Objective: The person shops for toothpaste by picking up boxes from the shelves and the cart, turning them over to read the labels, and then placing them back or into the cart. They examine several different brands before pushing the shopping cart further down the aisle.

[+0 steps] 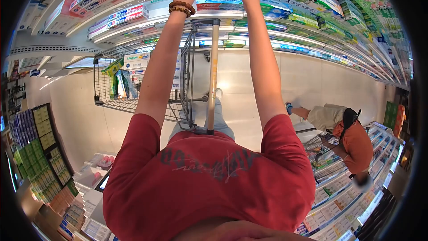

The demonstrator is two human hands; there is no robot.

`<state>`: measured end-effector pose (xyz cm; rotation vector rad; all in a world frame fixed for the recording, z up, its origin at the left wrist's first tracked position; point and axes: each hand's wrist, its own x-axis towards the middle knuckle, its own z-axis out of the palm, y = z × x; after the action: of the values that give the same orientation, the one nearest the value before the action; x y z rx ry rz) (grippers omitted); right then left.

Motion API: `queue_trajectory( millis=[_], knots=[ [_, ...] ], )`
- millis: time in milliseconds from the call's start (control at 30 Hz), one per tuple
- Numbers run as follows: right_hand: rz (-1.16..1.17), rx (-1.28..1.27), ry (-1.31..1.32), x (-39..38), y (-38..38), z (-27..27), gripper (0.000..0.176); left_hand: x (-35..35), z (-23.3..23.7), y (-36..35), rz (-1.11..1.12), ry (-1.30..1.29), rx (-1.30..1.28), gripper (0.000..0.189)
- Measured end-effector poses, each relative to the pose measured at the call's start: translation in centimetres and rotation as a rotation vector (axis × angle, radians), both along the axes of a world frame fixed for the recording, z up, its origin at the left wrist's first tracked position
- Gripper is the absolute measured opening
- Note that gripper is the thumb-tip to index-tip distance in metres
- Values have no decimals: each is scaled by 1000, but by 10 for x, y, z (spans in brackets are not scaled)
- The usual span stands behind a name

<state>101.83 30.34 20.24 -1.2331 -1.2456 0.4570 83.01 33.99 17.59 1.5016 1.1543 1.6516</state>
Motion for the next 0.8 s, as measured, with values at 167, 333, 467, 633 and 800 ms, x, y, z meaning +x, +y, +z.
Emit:
queue_trajectory(
  millis=[167, 333, 467, 633, 800],
  knots=[
    [-48, 67, -113, 5, 6, -7, 71, -1, 3, -4, -13, 21, -6, 88],
    [-119, -27, -161, 1, 7, -7, 74, -2, 4, -4, 13, 63, -15, 91],
    [-77, -137, -73, -1, 4, -3, 76, 2, -4, -2, 124, 191, 15, 96],
    [-120, 75, -126, 6, 7, -22, 73, 7, 15, -50, 253, 327, 208, 87],
    [-127, 182, 20, -19, -81, -4, 49, -11, 6, -173, 2, 493, 245, 66]
  ],
)
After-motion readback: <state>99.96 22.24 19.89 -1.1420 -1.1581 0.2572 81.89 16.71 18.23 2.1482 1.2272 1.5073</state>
